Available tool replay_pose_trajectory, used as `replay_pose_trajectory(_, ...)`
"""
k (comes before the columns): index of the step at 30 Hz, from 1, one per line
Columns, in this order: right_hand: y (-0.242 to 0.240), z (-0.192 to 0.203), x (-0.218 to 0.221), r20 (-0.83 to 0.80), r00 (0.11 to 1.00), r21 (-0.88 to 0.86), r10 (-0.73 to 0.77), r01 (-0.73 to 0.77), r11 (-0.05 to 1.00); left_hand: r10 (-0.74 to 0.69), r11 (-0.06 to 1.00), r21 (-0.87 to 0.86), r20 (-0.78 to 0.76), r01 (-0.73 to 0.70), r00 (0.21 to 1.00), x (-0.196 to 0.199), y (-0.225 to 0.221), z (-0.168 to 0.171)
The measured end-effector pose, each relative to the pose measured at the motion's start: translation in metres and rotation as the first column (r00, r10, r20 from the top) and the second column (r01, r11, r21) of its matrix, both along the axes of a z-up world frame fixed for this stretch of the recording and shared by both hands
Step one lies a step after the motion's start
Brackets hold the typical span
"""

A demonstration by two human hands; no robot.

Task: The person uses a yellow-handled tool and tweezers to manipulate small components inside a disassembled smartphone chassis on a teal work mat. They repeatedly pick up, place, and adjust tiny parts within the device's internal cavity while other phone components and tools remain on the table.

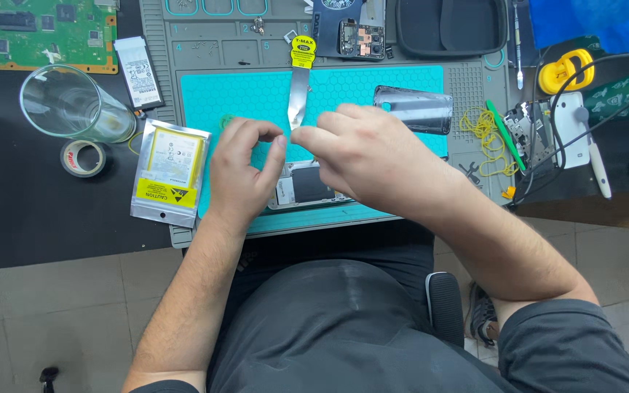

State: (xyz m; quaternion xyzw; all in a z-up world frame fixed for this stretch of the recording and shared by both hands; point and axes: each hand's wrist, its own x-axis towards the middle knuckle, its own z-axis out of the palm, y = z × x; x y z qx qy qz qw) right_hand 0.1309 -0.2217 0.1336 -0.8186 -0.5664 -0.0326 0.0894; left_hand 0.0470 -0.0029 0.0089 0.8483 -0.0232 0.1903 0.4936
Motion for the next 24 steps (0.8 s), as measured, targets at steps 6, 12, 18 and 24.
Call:
replay_pose_trajectory(6,-0.001,-0.007,0.001,-0.103,0.994,-0.031,-0.032,0.029,0.999,-0.012,1.0,0.017,0.053,0.011,0.999,-0.002,-0.003,0.007)
replay_pose_trajectory(12,-0.003,-0.008,0.001,-0.012,0.995,-0.105,-0.095,0.093,0.99,-0.038,0.999,0.016,0.05,0.037,0.998,-0.002,-0.003,0.006)
replay_pose_trajectory(18,0.002,0.007,0.0,0.007,0.999,-0.103,0.033,-0.032,0.994,-0.054,0.998,0.018,0.055,0.054,0.997,-0.002,-0.004,0.005)
replay_pose_trajectory(24,-0.001,0.004,0.002,0.093,0.996,-0.224,0.008,0.013,0.974,-0.063,0.998,0.031,0.032,0.062,0.997,-0.003,-0.004,0.006)
